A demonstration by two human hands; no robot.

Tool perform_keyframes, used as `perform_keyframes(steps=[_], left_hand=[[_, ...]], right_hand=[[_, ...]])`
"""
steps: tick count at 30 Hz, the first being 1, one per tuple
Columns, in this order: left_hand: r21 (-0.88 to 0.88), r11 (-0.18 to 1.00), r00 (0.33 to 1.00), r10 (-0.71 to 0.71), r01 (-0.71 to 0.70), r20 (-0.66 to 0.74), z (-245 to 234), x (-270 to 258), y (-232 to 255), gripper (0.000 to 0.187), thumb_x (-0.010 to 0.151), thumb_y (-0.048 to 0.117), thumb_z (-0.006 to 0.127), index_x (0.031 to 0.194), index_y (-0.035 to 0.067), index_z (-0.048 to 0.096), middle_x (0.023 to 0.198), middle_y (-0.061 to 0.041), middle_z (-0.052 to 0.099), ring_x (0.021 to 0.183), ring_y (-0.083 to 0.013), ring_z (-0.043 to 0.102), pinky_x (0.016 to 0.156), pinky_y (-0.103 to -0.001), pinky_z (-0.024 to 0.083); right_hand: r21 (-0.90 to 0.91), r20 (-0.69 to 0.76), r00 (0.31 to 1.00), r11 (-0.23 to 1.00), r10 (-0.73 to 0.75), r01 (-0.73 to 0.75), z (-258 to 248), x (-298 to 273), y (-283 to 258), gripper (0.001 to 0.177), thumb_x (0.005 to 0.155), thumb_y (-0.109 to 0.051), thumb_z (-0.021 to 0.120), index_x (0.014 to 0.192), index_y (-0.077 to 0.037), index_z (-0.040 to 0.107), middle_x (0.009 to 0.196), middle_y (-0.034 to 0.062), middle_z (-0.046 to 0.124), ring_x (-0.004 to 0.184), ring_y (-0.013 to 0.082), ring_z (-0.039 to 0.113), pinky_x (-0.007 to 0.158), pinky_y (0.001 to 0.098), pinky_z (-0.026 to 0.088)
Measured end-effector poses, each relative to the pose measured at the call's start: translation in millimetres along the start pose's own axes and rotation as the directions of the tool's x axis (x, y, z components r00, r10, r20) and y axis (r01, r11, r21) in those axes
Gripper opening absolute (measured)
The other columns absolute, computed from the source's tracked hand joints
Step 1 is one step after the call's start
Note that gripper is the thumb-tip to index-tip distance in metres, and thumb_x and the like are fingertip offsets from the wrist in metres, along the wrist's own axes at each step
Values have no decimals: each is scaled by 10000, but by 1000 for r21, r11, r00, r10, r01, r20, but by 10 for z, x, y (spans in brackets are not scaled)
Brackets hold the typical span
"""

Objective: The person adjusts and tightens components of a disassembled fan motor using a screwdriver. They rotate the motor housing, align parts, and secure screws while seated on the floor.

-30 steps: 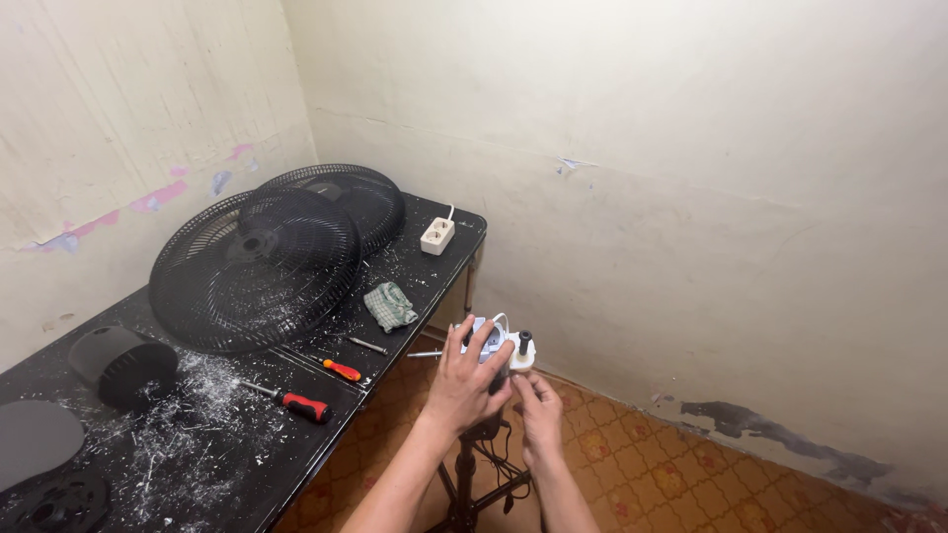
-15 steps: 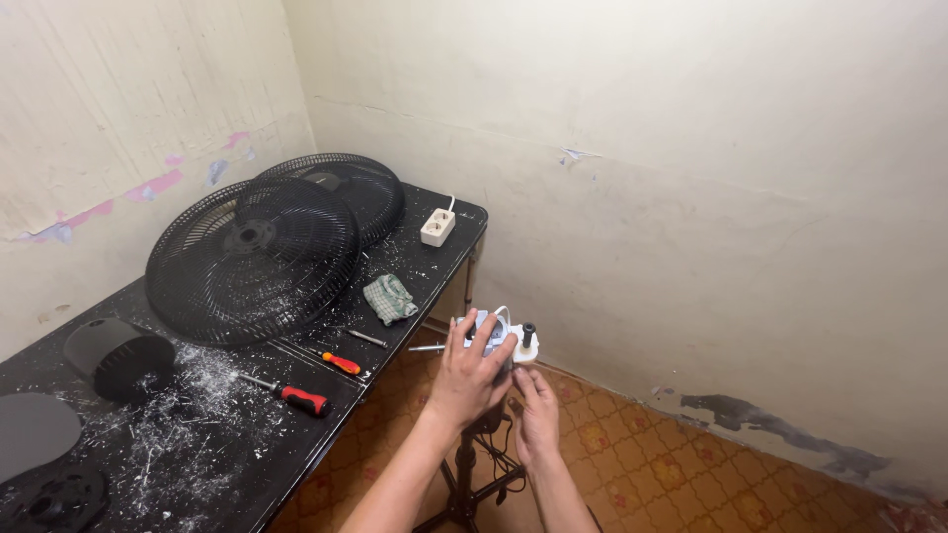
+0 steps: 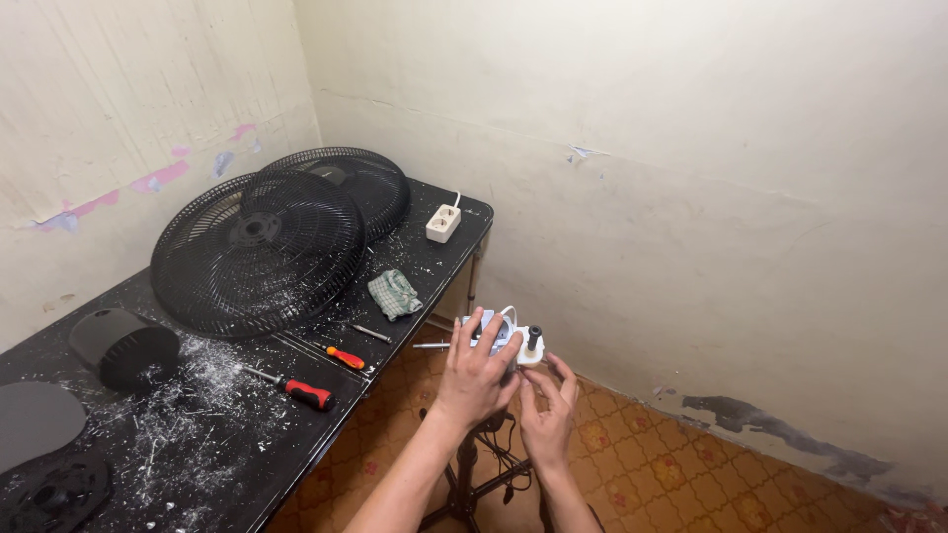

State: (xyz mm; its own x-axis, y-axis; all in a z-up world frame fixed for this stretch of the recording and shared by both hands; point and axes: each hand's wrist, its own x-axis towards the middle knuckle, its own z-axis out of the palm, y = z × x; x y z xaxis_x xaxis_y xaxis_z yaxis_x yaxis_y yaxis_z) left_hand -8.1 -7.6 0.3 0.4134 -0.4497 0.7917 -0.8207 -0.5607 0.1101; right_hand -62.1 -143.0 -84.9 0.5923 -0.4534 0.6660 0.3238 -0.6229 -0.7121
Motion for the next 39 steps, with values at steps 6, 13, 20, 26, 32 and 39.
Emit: perform_keyframes(steps=[6, 13, 20, 26, 32, 39], left_hand=[[31, 999, 999, 17, -18, 31, 6, -10, -9, 674, 758, 290, 817, 1377, 166, 579, 1463, -201, 444, 1404, -460, 373, 1136, -664, 335], [116, 980, 985, 169, -164, -35, -175, -69, -199, 760, 765, 406, 704, 1456, 196, 466, 1448, -221, 424, 1371, -410, 373, 1107, -700, 257], [191, 980, 881, 142, -60, -451, -372, -749, -894, 300, 850, 174, 602, 1147, 175, 558, 1156, -59, 577, 1108, -243, 576, 991, -449, 414], [270, 887, 926, -366, 376, -87, -511, -1267, -1780, 330, 797, -25, 637, 1067, 158, 688, 1070, -8, 619, 1056, -236, 595, 913, -431, 440], [461, 803, 779, -544, 377, 311, -352, -1291, -2484, 511, 777, -23, 636, 1222, 222, 694, 1181, -15, 607, 1140, -251, 558, 949, -426, 449], [571, 762, 609, -617, 305, 498, -96, -1360, -2900, 433, 907, 74, 600, 1241, 327, 710, 1251, -21, 573, 1231, -237, 516, 1007, -426, 436]], right_hand=[[318, 122, 986, 936, 115, -148, -36, 110, 73, 181, 909, -55, 674, 1068, -13, 750, 1371, 133, 530, 1198, 241, 625, 932, 338, 590], [352, 142, 973, 909, 184, -223, 81, 45, 183, 208, 938, -50, 645, 1108, 18, 744, 1321, 124, 593, 1051, 184, 678, 823, 290, 591], [369, 162, 966, 895, 203, -251, 56, 8, 195, 225, 947, -29, 620, 1131, 25, 738, 1339, 119, 575, 1047, 174, 685, 844, 283, 603], [354, 131, 979, 915, 154, -191, 74, -67, 250, 245, 944, -16, 624, 1158, 50, 723, 1334, 124, 581, 1025, 158, 681, 838, 268, 581], [359, 118, 973, 905, 198, -228, 105, -107, 279, 253, 935, -6, 623, 1162, 48, 719, 1339, 120, 577, 970, 156, 687, 826, 268, 588], [313, 138, 970, 921, 198, -233, 52, -97, 247, 255, 931, 0, 609, 1155, 40, 724, 1324, 120, 586, 1019, 152, 698, 857, 272, 597]])
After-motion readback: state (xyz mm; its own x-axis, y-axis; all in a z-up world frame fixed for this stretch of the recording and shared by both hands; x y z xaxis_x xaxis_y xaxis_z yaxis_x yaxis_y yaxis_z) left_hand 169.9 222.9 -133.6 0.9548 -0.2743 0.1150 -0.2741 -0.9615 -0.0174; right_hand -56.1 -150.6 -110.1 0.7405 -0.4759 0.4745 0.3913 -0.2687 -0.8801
